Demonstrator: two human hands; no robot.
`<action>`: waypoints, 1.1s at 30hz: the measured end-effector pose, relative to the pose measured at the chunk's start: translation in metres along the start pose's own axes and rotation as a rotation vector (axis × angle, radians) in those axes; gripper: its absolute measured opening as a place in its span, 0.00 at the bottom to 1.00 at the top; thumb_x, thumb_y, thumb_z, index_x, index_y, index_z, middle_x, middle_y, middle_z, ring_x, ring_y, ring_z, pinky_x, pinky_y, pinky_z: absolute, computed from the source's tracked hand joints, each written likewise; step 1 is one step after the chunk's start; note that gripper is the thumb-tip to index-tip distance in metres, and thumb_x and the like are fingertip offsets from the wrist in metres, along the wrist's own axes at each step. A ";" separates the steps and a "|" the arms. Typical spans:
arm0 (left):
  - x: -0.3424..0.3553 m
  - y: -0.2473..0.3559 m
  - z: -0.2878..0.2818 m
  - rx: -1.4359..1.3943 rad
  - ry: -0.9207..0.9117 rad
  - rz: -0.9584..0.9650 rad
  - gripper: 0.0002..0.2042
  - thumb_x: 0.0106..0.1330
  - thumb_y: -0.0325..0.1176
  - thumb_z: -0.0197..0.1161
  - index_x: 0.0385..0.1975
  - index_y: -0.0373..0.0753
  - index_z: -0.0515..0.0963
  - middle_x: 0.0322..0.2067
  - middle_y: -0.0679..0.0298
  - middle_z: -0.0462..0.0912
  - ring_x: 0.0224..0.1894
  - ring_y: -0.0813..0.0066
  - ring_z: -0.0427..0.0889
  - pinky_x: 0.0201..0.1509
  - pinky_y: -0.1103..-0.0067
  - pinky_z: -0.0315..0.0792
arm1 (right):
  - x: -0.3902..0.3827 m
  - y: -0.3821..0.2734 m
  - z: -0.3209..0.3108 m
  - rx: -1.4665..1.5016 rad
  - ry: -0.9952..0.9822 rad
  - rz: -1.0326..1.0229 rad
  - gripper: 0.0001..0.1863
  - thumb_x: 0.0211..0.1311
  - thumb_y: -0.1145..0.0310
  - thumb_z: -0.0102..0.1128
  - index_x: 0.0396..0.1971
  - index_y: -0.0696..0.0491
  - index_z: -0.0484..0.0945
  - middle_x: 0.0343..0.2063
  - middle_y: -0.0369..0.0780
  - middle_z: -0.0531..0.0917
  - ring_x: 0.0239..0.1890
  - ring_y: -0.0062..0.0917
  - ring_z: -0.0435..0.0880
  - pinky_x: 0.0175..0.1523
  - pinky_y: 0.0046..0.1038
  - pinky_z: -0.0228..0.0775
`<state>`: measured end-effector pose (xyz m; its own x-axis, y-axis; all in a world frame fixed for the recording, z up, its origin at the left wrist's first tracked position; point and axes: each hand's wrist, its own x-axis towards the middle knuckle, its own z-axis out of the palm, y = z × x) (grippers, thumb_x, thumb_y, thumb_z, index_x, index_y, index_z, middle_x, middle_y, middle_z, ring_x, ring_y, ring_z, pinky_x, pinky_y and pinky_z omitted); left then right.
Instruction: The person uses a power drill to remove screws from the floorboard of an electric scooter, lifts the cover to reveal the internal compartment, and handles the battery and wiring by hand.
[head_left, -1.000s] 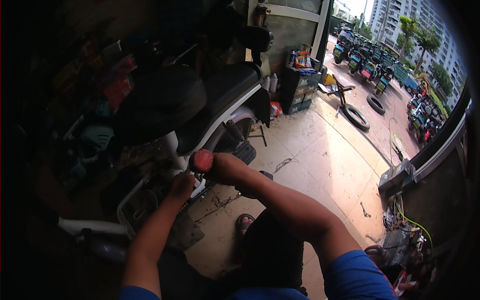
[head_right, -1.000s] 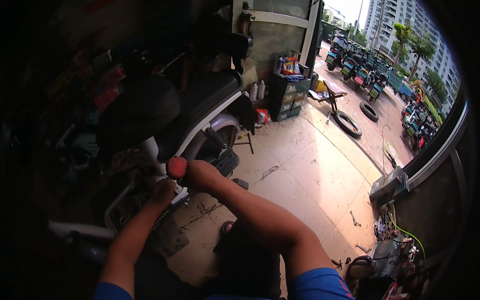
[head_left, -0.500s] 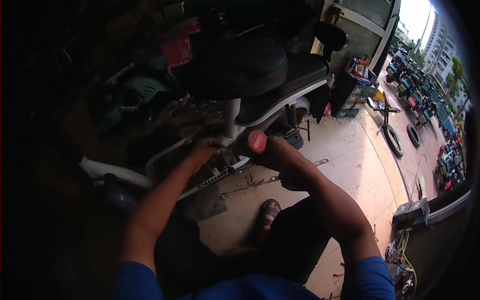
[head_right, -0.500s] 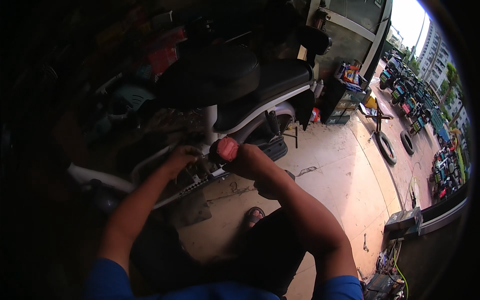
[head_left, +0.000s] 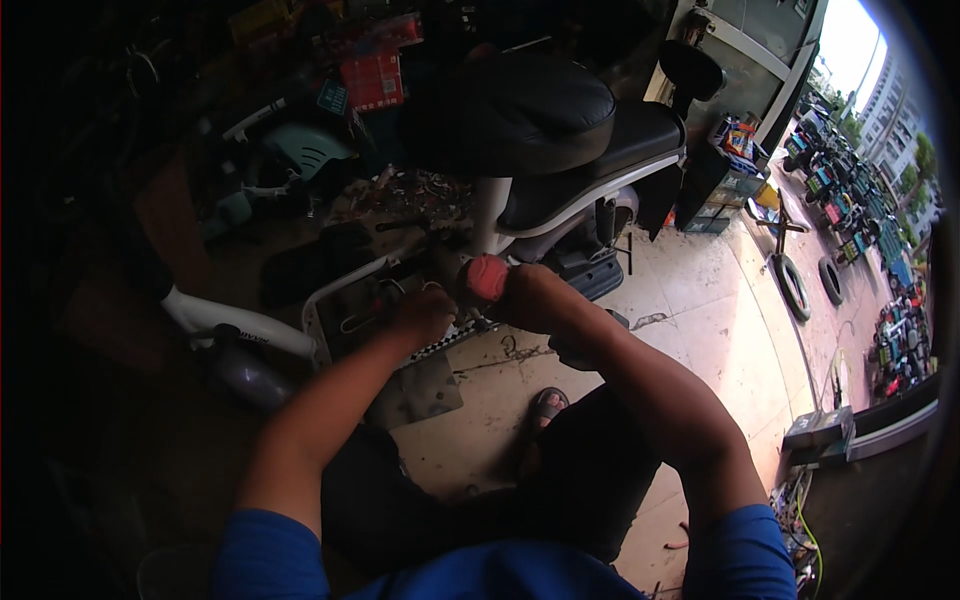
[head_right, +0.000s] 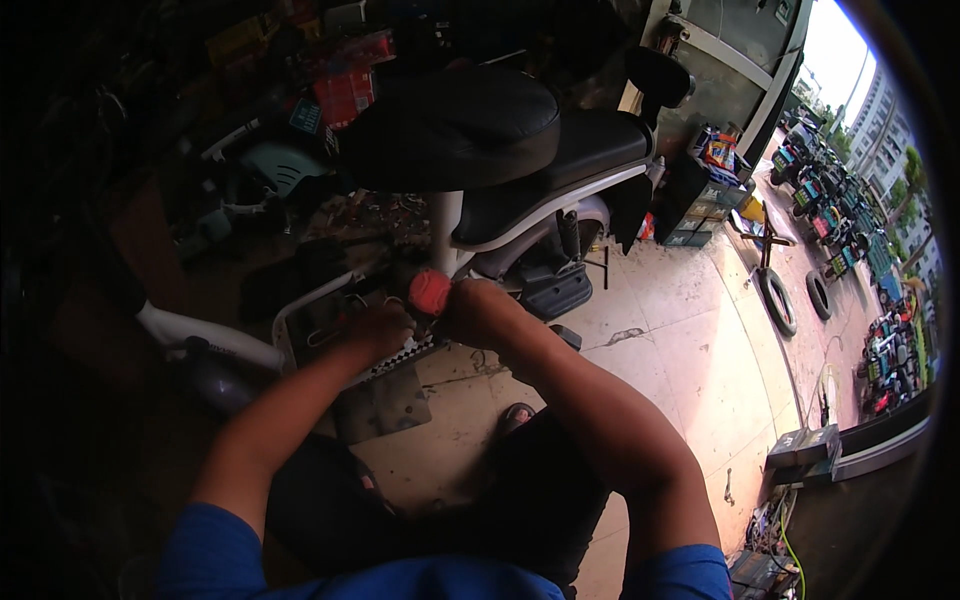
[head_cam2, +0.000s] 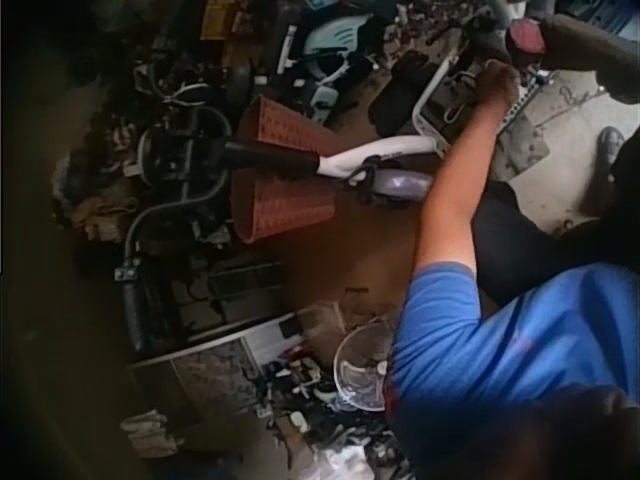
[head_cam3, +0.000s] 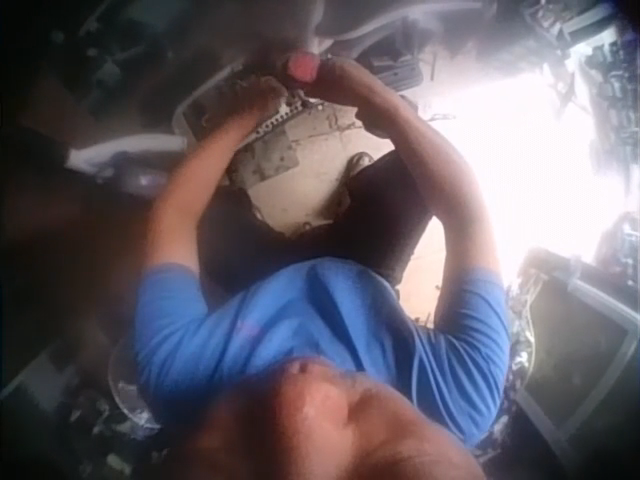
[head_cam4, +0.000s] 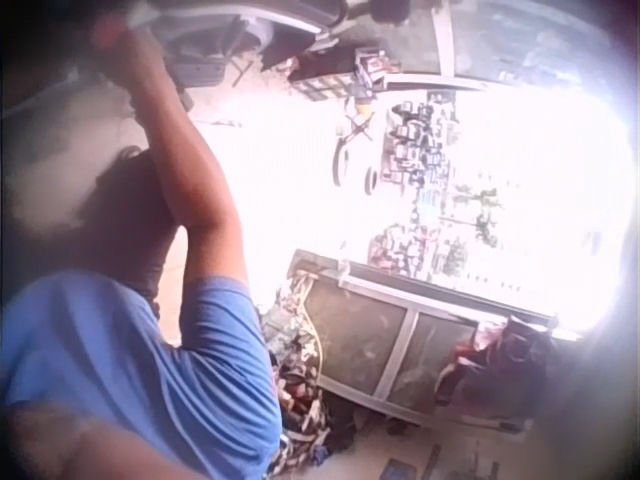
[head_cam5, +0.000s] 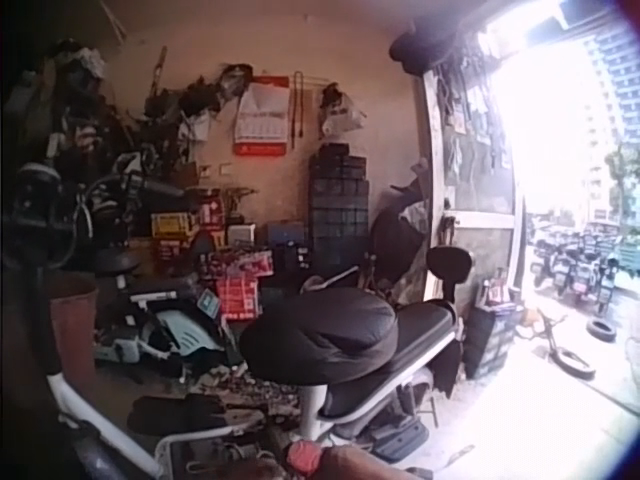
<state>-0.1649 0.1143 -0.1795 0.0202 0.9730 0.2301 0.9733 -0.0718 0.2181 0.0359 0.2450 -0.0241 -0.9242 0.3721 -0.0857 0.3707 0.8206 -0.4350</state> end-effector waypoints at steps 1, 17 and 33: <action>-0.001 0.005 0.004 -0.005 0.000 0.006 0.07 0.57 0.33 0.60 0.32 0.41 0.82 0.37 0.58 0.81 0.44 0.58 0.79 0.45 0.64 0.75 | 0.001 0.003 0.000 -0.017 -0.008 0.010 0.11 0.51 0.64 0.62 0.24 0.58 0.82 0.26 0.49 0.82 0.31 0.43 0.83 0.36 0.36 0.74; 0.011 0.012 0.022 0.336 -0.095 0.304 0.05 0.54 0.30 0.57 0.24 0.35 0.77 0.26 0.56 0.75 0.26 0.62 0.79 0.28 0.67 0.77 | -0.013 0.002 -0.011 0.129 0.109 0.007 0.09 0.56 0.64 0.64 0.32 0.53 0.79 0.25 0.47 0.82 0.29 0.40 0.82 0.34 0.31 0.73; 0.009 0.011 0.027 0.278 0.045 0.353 0.07 0.55 0.29 0.56 0.22 0.31 0.71 0.15 0.53 0.72 0.18 0.58 0.78 0.19 0.66 0.71 | -0.025 -0.001 -0.015 0.036 0.145 -0.164 0.15 0.60 0.56 0.61 0.42 0.48 0.77 0.32 0.45 0.83 0.38 0.44 0.82 0.38 0.36 0.75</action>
<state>-0.1481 0.1283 -0.2005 0.3585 0.8883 0.2869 0.9330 -0.3305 -0.1424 0.0603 0.2409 -0.0081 -0.9481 0.2958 0.1170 0.2109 0.8599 -0.4649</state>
